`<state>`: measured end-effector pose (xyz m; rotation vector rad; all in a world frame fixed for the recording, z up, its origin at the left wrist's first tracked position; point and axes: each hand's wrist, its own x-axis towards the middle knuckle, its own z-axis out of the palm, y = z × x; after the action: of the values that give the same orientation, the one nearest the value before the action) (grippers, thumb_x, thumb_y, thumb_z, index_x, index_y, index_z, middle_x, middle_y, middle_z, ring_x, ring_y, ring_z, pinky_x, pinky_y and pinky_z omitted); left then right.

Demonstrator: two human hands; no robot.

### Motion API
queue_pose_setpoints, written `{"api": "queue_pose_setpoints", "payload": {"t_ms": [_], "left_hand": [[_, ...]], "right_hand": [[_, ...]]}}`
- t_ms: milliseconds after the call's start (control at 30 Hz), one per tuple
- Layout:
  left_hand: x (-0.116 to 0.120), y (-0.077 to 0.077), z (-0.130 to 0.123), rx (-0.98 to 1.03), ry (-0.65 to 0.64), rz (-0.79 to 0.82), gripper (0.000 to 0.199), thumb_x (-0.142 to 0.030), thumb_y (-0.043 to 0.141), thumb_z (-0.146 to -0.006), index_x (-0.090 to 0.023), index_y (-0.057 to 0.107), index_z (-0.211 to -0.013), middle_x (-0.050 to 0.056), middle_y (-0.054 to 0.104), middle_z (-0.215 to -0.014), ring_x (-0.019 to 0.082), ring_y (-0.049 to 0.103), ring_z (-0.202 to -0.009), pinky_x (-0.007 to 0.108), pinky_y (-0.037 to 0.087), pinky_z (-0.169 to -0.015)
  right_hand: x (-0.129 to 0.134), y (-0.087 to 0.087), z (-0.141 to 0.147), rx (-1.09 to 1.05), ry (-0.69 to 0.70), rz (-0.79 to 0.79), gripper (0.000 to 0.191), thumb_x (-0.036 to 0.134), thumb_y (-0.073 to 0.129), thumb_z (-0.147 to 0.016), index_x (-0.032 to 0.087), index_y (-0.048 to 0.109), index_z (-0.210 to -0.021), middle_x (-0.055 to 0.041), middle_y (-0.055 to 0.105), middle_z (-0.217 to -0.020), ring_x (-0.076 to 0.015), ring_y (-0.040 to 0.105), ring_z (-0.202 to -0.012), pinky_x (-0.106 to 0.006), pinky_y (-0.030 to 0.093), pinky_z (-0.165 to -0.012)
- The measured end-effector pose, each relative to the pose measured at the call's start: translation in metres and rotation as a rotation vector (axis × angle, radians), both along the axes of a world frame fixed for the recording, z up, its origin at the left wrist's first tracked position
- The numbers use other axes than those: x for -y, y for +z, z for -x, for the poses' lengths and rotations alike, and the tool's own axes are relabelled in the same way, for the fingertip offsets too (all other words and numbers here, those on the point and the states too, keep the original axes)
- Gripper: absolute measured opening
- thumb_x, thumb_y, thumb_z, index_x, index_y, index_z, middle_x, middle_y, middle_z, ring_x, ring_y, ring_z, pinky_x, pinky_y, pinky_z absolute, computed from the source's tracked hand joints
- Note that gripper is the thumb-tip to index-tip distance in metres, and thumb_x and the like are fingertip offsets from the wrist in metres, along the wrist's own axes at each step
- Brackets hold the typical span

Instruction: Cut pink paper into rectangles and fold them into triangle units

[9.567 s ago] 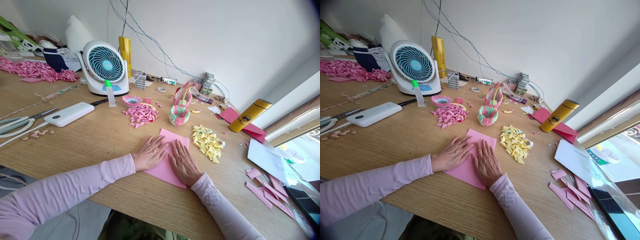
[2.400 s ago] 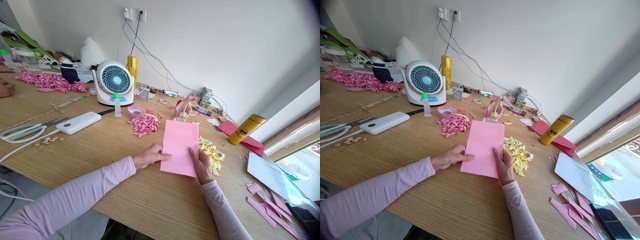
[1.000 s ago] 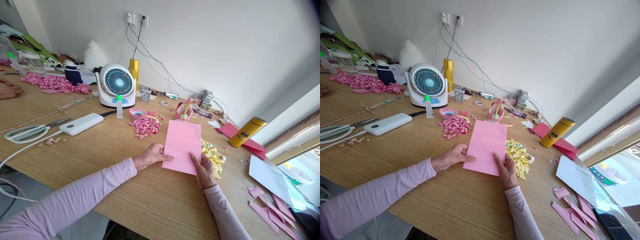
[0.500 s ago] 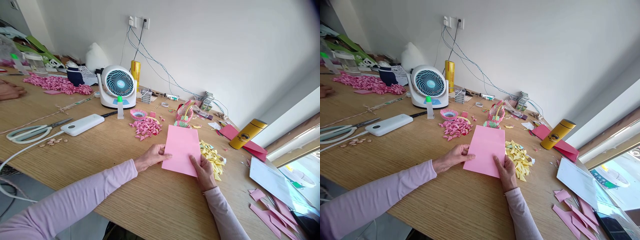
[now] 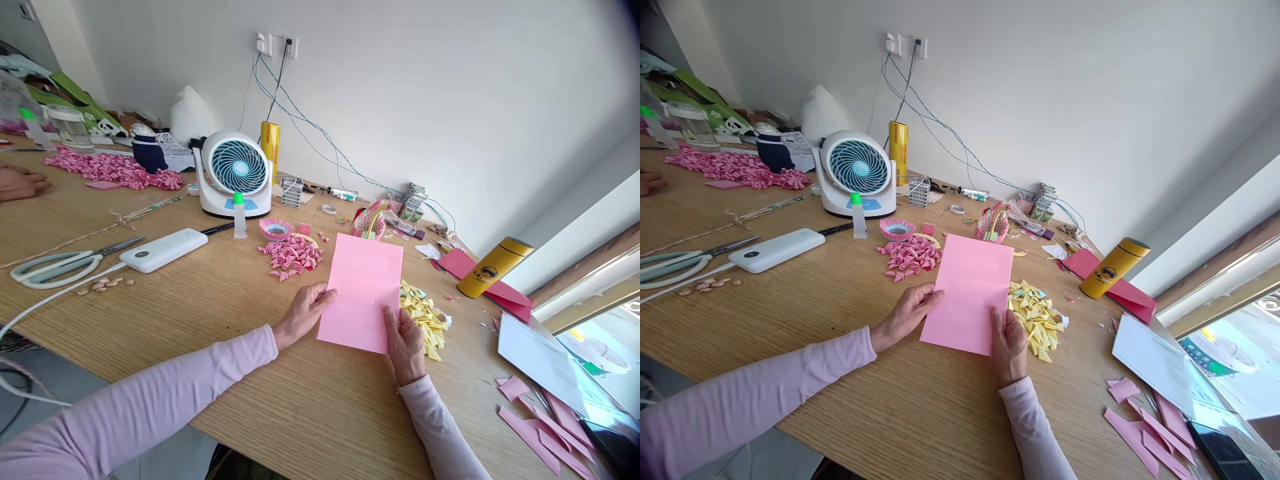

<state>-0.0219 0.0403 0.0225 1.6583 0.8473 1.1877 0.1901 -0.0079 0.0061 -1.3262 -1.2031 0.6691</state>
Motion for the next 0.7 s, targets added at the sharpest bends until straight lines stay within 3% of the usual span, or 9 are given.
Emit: {"api": "queue_pose_setpoints", "payload": {"t_ms": [200,400,533,700], "left_hand": [[-0.005,0.0,0.002,-0.017,0.054,-0.02,0.039,-0.048,0.047,-0.087,-0.019,0.035,-0.064,-0.005,0.023,-0.064,0.01,0.024,-0.06,0.023,0.022,-0.054],[-0.004,0.0,0.001,-0.055,0.087,-0.021,0.04,-0.049,0.047,-0.086,-0.019,0.034,-0.063,-0.006,0.024,-0.062,0.009,0.024,-0.057,0.023,0.021,-0.053],[-0.003,-0.004,-0.003,-0.084,0.188,-0.017,0.038,-0.047,0.045,-0.087,-0.021,0.031,-0.064,-0.007,0.025,-0.06,0.009,0.023,-0.055,0.023,0.02,-0.052],[-0.004,-0.006,-0.002,-0.112,0.266,-0.058,0.034,-0.042,0.044,-0.089,-0.021,0.03,-0.066,-0.008,0.024,-0.058,0.009,0.023,-0.053,0.024,0.019,-0.052]], "right_hand": [[0.006,0.005,0.001,-0.065,0.182,0.153,0.04,0.059,0.068,-0.073,0.022,0.055,-0.069,0.0072,0.047,-0.042,-0.0089,0.033,-0.032,-0.023,0.021,-0.03],[0.007,0.009,0.005,-0.093,0.101,0.123,0.035,0.053,0.075,-0.068,0.021,0.061,-0.071,0.008,0.046,-0.04,-0.0088,0.034,-0.032,-0.023,0.023,-0.03],[0.009,0.008,0.012,-0.022,0.059,0.084,0.035,0.053,0.074,-0.068,0.02,0.064,-0.074,0.0064,0.05,-0.041,-0.0086,0.034,-0.031,-0.023,0.027,-0.029],[0.016,0.009,0.019,-0.003,0.096,0.061,0.034,0.054,0.072,-0.071,0.021,0.063,-0.073,0.0058,0.049,-0.04,-0.0097,0.036,-0.029,-0.023,0.028,-0.028]]}}
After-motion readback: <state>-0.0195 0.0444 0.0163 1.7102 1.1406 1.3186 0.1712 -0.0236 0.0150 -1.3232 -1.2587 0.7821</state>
